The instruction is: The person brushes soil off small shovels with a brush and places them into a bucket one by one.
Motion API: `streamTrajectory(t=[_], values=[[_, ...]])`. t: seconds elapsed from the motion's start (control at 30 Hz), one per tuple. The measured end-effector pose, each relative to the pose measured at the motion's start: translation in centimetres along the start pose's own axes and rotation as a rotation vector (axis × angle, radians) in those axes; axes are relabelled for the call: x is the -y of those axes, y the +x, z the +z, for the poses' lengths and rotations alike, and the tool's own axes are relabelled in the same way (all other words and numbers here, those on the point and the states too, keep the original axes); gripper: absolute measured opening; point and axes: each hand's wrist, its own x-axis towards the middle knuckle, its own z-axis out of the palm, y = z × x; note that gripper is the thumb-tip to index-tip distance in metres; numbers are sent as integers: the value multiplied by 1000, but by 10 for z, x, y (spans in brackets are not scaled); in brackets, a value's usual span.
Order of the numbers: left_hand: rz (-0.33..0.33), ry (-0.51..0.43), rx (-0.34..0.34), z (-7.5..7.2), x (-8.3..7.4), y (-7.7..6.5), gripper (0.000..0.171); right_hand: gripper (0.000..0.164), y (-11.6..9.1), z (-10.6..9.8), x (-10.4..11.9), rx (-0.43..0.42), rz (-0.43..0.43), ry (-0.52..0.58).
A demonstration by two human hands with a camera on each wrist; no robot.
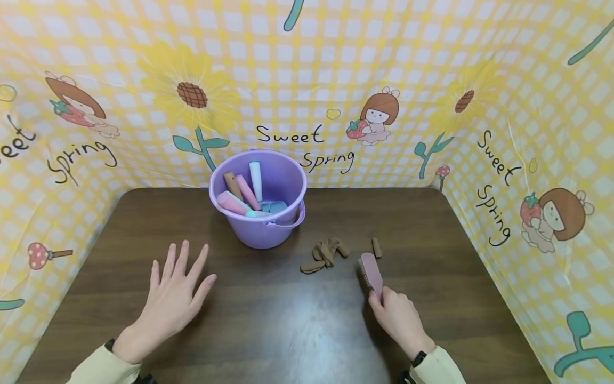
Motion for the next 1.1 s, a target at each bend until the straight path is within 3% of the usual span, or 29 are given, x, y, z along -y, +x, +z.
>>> streamTrajectory(t=[0.67,1.1], values=[[-5,-10,45,5,-12,-4,64,31,11,4,-6,130,69,-52],[-18,-26,54,6,-16,-9,63,33,2,10,-9,65,-6,-78]])
